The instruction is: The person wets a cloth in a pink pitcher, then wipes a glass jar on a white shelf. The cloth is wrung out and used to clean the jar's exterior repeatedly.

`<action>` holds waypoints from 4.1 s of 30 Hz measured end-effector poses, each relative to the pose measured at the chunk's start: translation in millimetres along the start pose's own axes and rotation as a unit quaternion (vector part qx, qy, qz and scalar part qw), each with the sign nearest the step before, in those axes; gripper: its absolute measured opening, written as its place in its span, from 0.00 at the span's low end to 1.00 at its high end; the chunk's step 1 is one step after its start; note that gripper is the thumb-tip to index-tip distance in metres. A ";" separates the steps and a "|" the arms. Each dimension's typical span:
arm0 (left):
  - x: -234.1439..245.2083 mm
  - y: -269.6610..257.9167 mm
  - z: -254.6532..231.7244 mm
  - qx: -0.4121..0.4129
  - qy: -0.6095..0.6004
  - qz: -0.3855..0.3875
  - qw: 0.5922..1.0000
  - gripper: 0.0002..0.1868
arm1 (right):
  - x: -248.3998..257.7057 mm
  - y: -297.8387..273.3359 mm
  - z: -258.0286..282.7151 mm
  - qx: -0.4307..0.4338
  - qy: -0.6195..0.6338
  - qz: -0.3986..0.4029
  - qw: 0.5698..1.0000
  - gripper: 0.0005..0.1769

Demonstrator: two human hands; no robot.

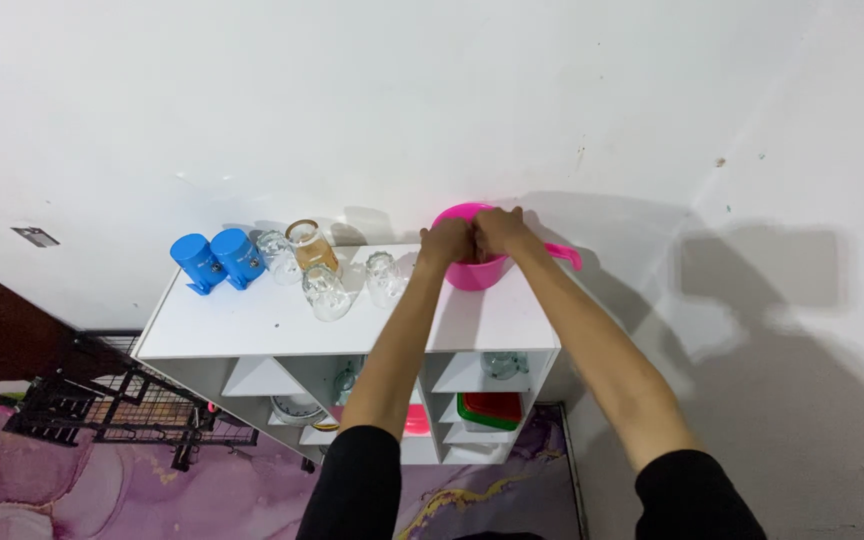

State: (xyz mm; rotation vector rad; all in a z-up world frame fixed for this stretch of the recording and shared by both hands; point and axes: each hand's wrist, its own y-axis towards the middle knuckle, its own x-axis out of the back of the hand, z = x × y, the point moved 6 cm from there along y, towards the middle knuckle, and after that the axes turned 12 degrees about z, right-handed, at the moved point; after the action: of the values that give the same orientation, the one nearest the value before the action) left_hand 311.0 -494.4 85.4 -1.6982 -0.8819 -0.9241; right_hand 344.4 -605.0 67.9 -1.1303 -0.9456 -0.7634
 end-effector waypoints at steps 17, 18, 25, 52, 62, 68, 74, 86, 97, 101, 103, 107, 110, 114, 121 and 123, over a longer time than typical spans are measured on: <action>-19.5 31.1 -9.0 -0.078 0.076 -0.090 0.990 0.14 | -3.3 -1.0 -13.3 0.047 -0.048 -0.079 0.995 0.12; -26.5 51.8 -3.7 -0.078 0.076 -0.092 0.990 0.14 | -11.0 15.8 -18.5 0.046 -0.048 -0.080 0.995 0.12; -47.8 113.4 11.6 -0.059 0.006 -0.053 0.997 0.15 | -8.3 13.0 -16.7 0.030 -0.035 -0.042 0.998 0.10; 33.1 -48.7 -6.8 -0.252 -0.235 -0.134 0.929 0.38 | 52.1 -72.4 -0.3 0.178 0.657 -0.112 0.724 0.18; 13.6 -6.9 5.4 -0.188 -0.072 -0.214 0.956 0.21 | 32.0 -45.4 -15.9 0.121 0.496 -0.024 0.859 0.20; 24.7 -19.8 -9.9 -0.202 -0.061 -0.227 0.951 0.19 | 40.6 -55.2 -2.3 0.057 0.339 -0.019 0.939 0.41; 12.6 9.0 -1.1 -0.189 -0.003 -0.258 0.947 0.16 | 17.7 -23.6 -8.9 0.063 0.070 -0.087 0.992 0.22; 11.3 18.4 1.2 -0.162 -0.061 -0.142 0.975 0.21 | 36.5 -54.8 16.3 0.107 0.113 -0.087 0.984 0.29; -9.0 64.5 11.6 -0.165 -0.028 -0.157 0.973 0.14 | -1.1 5.2 -3.2 0.030 0.047 -0.089 0.994 0.20; -1.5 51.4 8.5 -0.141 -0.062 -0.156 0.976 0.10 | -9.3 24.0 -6.3 0.014 0.059 -0.099 0.993 0.15; 6.2 45.9 4.3 -0.139 -0.042 -0.155 0.977 0.11 | 4.6 0.6 2.2 0.016 0.065 -0.099 0.993 0.13; 7.5 39.6 3.3 -0.133 -0.049 -0.150 0.979 0.10 | 8.3 -14.2 6.3 0.008 0.113 -0.091 0.989 0.13; 18.2 16.4 -2.2 -0.139 -0.058 -0.154 0.976 0.09 | 6.2 -20.2 5.5 0.016 0.121 -0.111 0.986 0.12; 4.7 49.8 8.2 -0.122 -0.076 -0.158 0.977 0.10 | 7.5 -21.8 8.9 0.019 0.127 -0.100 0.987 0.14; 12.4 28.7 2.4 -0.109 -0.075 -0.127 0.983 0.13 | 8.0 -24.3 10.4 -0.001 0.137 -0.118 0.984 0.15; 10.8 28.7 2.8 -0.109 -0.074 -0.131 0.983 0.13 | 9.2 -24.9 11.2 -0.004 0.132 -0.116 0.984 0.16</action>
State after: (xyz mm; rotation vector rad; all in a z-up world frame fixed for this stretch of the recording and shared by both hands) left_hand 341.5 -497.8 82.7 -1.8863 -1.1592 -1.1129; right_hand 323.8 -601.1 87.7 -0.9070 -0.8576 -1.0800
